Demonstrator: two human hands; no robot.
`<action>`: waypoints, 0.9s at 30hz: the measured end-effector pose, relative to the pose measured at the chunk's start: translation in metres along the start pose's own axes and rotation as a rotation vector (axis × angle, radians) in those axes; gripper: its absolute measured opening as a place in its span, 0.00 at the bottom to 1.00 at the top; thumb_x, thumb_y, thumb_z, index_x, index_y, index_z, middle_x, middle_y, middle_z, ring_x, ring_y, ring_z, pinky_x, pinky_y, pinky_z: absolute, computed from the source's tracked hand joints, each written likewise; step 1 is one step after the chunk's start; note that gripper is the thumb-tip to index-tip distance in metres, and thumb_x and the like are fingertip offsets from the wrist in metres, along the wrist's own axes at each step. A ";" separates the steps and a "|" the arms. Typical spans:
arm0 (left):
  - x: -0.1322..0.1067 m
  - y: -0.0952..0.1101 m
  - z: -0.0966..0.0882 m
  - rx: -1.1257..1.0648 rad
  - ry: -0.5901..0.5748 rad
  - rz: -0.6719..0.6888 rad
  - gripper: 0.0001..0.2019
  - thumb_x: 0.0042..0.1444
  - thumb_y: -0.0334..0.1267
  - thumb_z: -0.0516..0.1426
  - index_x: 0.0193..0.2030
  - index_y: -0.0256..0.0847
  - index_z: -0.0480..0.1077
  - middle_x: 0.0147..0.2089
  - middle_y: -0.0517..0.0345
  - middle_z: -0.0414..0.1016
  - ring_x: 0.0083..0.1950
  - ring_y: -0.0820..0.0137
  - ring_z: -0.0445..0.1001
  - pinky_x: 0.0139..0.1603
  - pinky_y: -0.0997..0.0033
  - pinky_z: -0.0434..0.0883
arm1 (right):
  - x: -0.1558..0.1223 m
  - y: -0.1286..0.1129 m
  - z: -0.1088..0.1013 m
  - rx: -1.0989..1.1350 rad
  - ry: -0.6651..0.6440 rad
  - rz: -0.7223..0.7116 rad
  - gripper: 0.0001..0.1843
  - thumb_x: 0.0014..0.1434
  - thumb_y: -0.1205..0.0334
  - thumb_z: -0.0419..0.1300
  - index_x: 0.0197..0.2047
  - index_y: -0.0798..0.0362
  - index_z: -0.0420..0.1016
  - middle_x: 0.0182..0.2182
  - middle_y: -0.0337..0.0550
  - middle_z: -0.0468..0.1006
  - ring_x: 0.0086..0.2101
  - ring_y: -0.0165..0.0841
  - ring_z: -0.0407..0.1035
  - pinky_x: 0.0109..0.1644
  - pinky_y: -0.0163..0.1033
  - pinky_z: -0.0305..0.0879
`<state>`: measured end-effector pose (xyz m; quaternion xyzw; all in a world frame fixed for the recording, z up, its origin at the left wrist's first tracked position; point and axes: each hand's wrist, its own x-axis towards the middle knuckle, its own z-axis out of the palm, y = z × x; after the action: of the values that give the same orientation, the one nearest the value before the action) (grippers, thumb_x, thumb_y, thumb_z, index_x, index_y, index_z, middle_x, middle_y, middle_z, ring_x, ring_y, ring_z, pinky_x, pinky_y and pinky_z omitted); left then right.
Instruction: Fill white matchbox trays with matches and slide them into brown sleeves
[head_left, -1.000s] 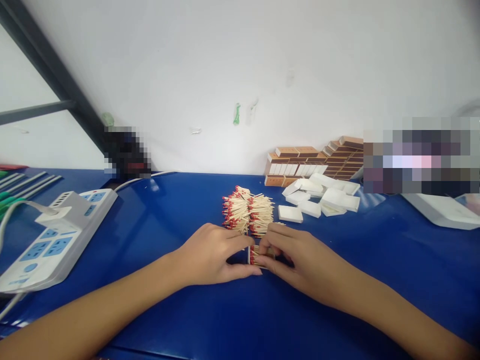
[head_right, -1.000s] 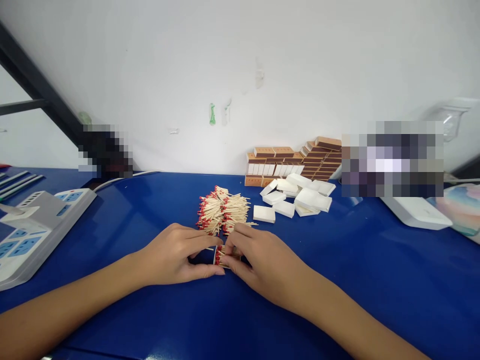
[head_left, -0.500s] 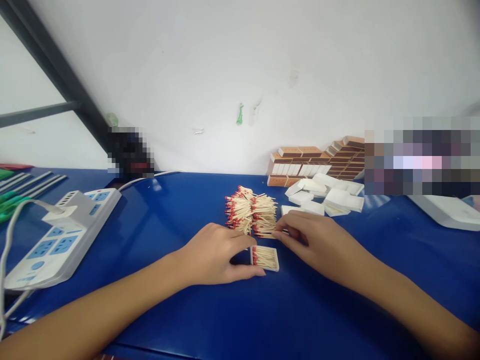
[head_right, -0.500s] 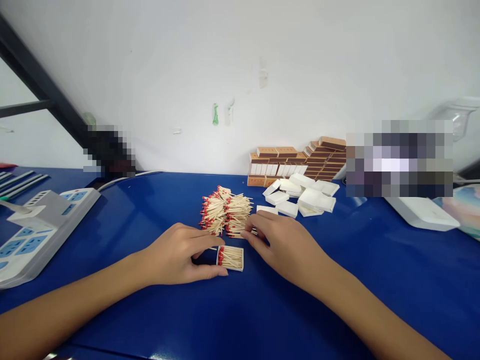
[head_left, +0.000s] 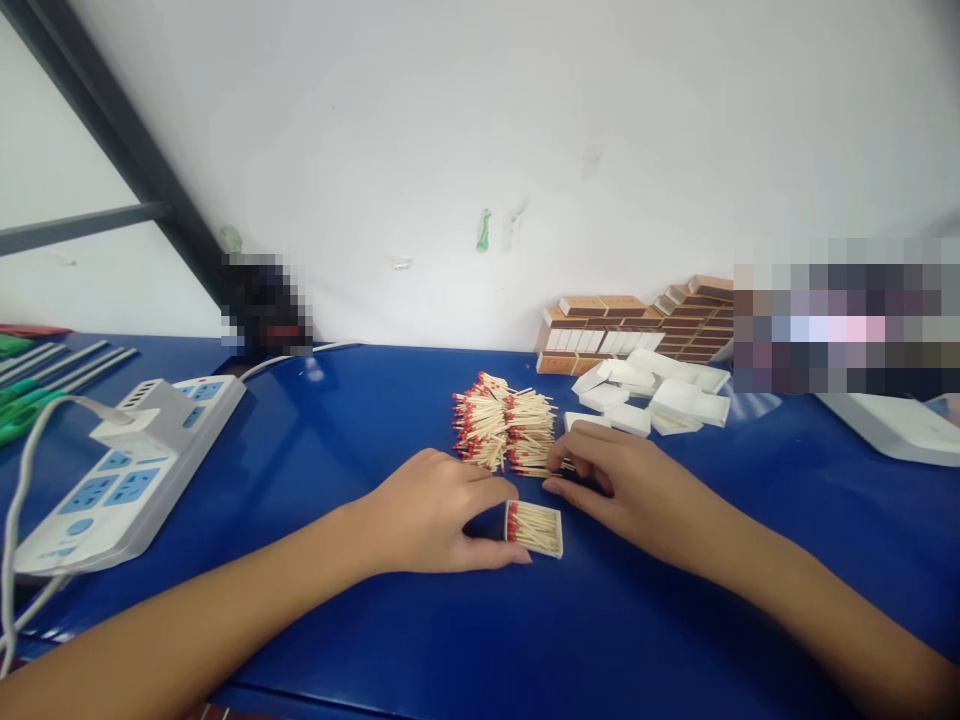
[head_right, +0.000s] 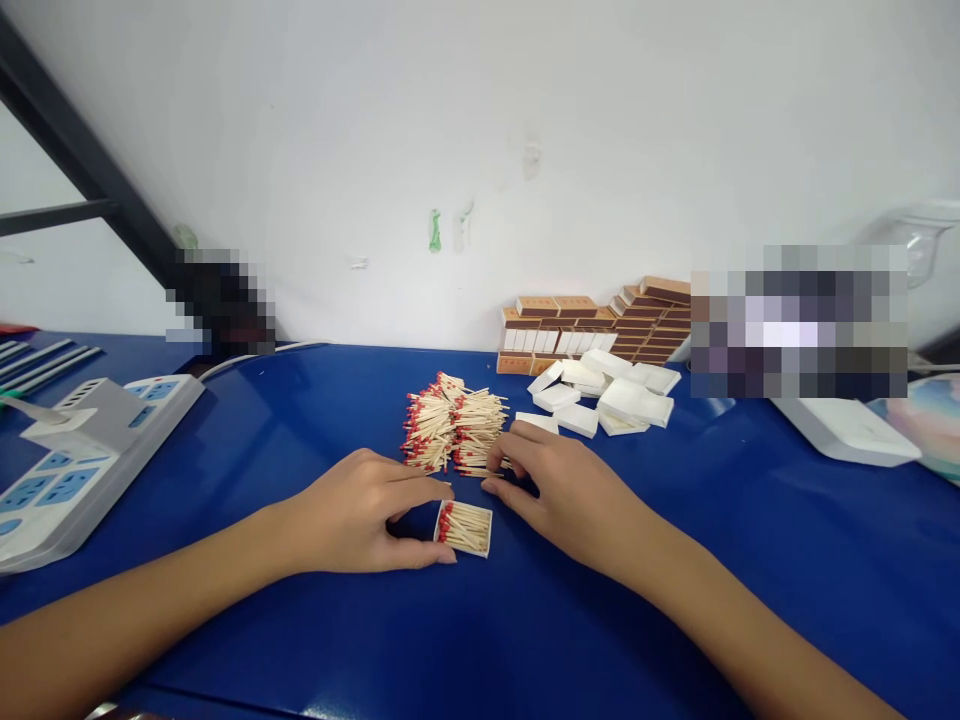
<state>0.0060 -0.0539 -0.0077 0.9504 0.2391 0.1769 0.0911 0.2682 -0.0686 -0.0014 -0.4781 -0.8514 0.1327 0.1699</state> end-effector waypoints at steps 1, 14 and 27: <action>0.000 0.001 0.000 -0.002 -0.009 -0.003 0.21 0.62 0.58 0.61 0.48 0.41 0.77 0.31 0.60 0.79 0.30 0.70 0.76 0.30 0.70 0.63 | 0.000 -0.001 0.002 0.007 -0.007 -0.008 0.03 0.68 0.61 0.60 0.40 0.49 0.73 0.34 0.39 0.74 0.32 0.32 0.69 0.35 0.37 0.62; 0.001 0.007 -0.004 -0.058 -0.036 -0.018 0.14 0.57 0.48 0.64 0.45 0.42 0.77 0.29 0.63 0.78 0.27 0.71 0.75 0.29 0.71 0.64 | 0.001 0.001 0.008 0.021 -0.010 0.006 0.04 0.70 0.61 0.59 0.41 0.50 0.69 0.34 0.39 0.73 0.31 0.32 0.68 0.34 0.37 0.61; -0.001 0.001 0.000 0.027 0.015 0.001 0.19 0.64 0.54 0.60 0.49 0.40 0.76 0.32 0.62 0.79 0.31 0.69 0.78 0.30 0.69 0.64 | 0.000 0.001 0.009 0.024 -0.046 0.032 0.09 0.72 0.57 0.57 0.39 0.51 0.69 0.34 0.40 0.73 0.32 0.33 0.68 0.35 0.38 0.61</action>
<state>0.0056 -0.0550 -0.0079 0.9502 0.2419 0.1808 0.0765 0.2652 -0.0684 -0.0101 -0.4865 -0.8456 0.1567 0.1538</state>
